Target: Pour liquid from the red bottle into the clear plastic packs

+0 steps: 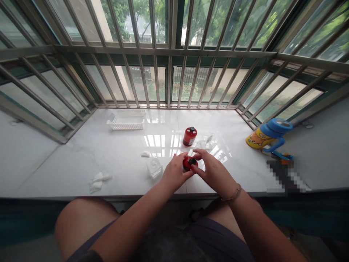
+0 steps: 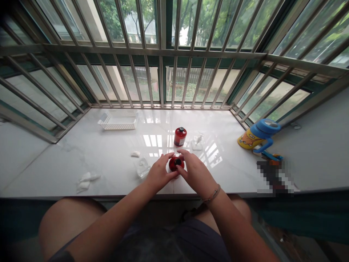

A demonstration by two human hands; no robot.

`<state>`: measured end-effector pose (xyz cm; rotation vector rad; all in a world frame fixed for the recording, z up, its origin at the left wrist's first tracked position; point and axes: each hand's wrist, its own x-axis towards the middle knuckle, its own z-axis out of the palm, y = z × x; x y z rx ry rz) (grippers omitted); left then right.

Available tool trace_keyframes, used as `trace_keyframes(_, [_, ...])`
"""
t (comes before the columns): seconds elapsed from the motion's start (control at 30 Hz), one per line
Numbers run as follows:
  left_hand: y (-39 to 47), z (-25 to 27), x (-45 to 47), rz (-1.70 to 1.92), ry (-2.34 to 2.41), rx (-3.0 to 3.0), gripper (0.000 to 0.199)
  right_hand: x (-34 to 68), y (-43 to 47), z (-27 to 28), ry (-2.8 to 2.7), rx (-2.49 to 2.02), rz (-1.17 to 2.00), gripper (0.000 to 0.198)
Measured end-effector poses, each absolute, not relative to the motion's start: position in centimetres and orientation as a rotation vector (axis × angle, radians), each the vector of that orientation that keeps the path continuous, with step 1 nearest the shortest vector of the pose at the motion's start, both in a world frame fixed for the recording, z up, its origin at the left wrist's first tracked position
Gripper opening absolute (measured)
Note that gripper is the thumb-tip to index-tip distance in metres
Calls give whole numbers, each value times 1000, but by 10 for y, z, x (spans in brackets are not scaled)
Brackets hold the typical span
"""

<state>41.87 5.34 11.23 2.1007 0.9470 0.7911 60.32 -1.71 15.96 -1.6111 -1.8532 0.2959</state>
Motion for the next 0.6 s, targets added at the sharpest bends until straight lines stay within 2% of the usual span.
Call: trace_keyframes(0.6, [48,109,420,848,933,2046,52,591,-19,138,-1618,-1669,270,46])
